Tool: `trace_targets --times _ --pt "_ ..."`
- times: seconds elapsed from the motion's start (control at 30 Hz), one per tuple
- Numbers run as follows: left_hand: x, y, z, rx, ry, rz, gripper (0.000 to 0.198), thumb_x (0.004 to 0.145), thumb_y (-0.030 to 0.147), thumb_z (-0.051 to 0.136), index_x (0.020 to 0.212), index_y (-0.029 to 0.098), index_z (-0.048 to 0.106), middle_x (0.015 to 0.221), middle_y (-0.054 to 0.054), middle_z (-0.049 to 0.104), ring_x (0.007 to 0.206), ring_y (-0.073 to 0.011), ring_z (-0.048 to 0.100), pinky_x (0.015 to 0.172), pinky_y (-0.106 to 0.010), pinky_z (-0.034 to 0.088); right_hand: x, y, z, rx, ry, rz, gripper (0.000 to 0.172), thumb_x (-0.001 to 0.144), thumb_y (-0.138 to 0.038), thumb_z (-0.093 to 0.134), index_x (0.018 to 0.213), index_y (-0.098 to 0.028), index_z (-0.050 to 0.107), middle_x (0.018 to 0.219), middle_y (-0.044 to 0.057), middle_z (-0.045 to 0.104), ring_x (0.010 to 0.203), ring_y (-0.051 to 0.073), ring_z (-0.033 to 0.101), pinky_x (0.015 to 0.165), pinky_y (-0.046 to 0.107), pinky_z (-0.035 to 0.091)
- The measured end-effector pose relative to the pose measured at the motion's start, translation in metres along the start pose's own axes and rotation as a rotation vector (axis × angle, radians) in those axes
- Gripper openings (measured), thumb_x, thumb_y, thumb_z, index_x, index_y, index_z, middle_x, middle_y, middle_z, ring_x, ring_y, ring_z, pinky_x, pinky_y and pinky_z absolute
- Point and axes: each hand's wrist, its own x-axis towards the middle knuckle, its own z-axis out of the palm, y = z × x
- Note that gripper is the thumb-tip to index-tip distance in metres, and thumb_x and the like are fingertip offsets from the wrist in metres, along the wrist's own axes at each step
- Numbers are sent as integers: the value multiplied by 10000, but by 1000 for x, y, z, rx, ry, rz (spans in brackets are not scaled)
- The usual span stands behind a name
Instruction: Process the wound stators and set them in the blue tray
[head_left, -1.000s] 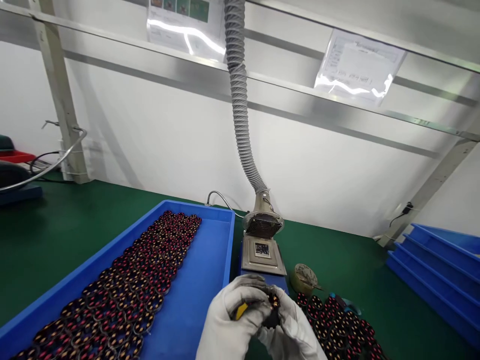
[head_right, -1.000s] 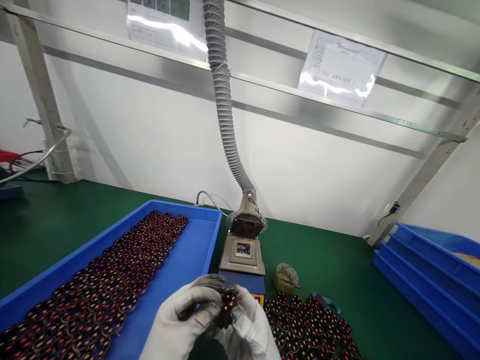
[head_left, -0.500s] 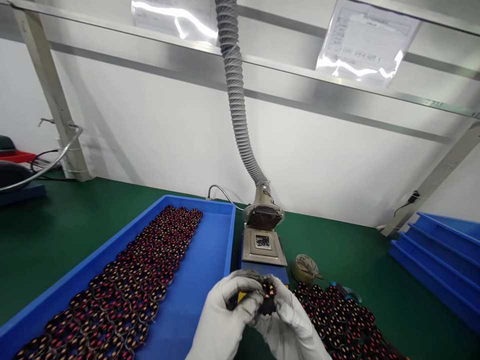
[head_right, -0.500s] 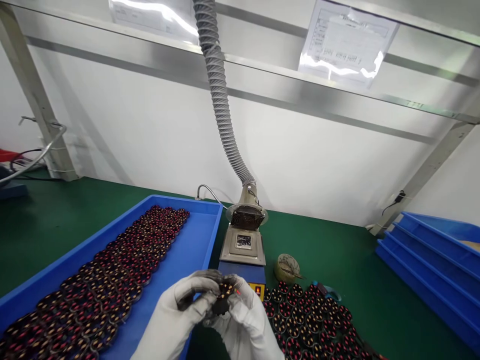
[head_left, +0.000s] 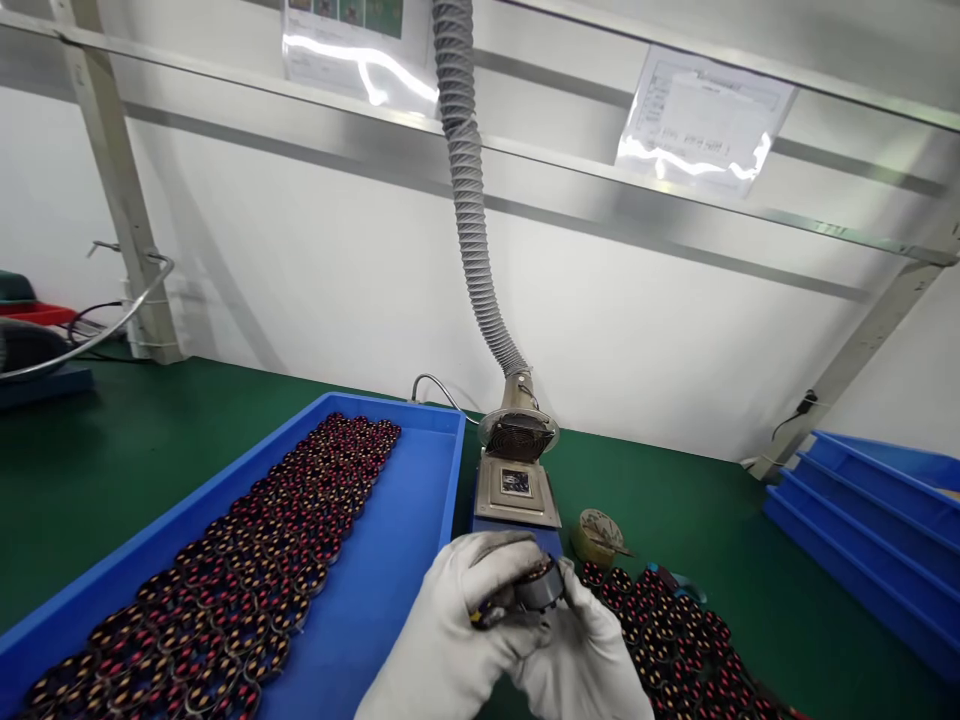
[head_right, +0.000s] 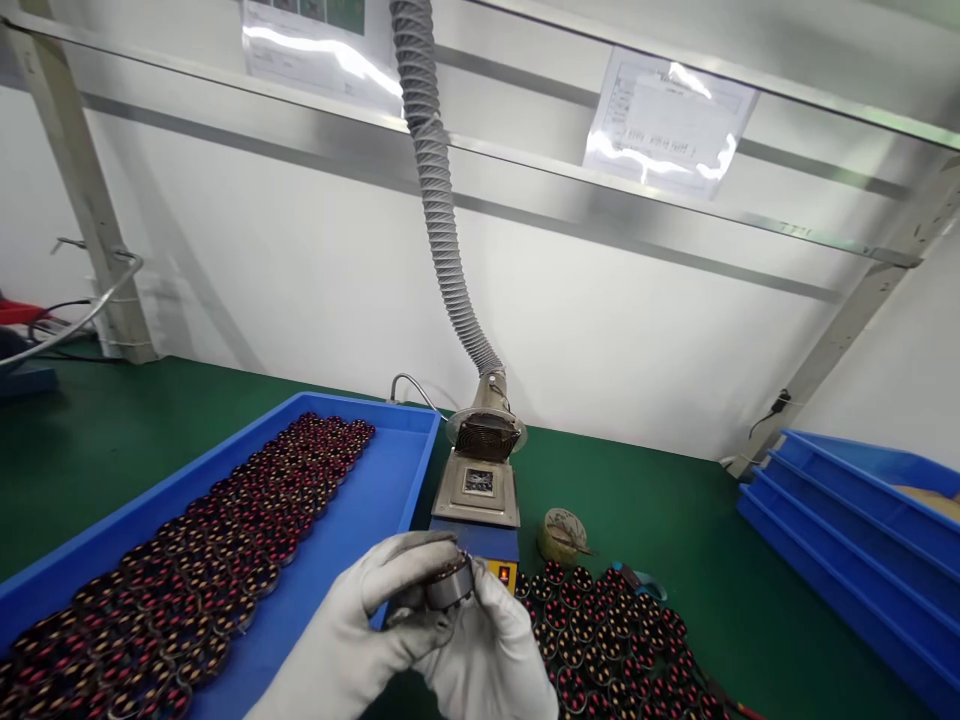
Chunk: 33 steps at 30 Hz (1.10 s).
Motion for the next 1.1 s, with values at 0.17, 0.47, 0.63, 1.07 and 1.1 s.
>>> trace_targets --times 0.17,0.47,0.63,1.07,1.1 --pt "7 12 2 -436 225 -259 43 632 234 751 619 229 710 723 -44 693 691 -213 636 628 -234 523 0 0 9 -69 -26 48 281 661 -306 727 929 -245 673 943 27 702 775 202 652 738 384 508" --pt "9 16 -18 -331 152 -401 176 587 202 729 761 224 720 897 -49 692 868 -229 627 757 -218 502 2 -1 -5 -145 -42 39 307 684 -388 701 951 -241 666 915 47 708 754 176 668 737 329 513" --pt "6 23 -10 -374 210 -323 150 608 106 627 622 233 705 752 -22 683 725 -182 627 648 -186 505 15 4 -20 -410 25 -199 392 589 -437 755 907 -226 662 877 60 704 791 212 655 736 363 517" --pt "3 25 17 -766 197 -497 260 706 368 729 892 190 693 896 -68 689 870 -226 622 793 -242 492 10 30 -19 -1520 262 -1501 404 702 0 591 983 -288 622 1069 26 599 967 204 603 798 353 537" --pt "2 21 22 -807 262 -502 236 700 365 738 853 190 696 863 -59 693 842 -211 627 772 -222 495 10 30 -18 -1552 264 -1520 402 702 5 587 976 -287 623 1055 24 601 963 204 605 787 350 543"
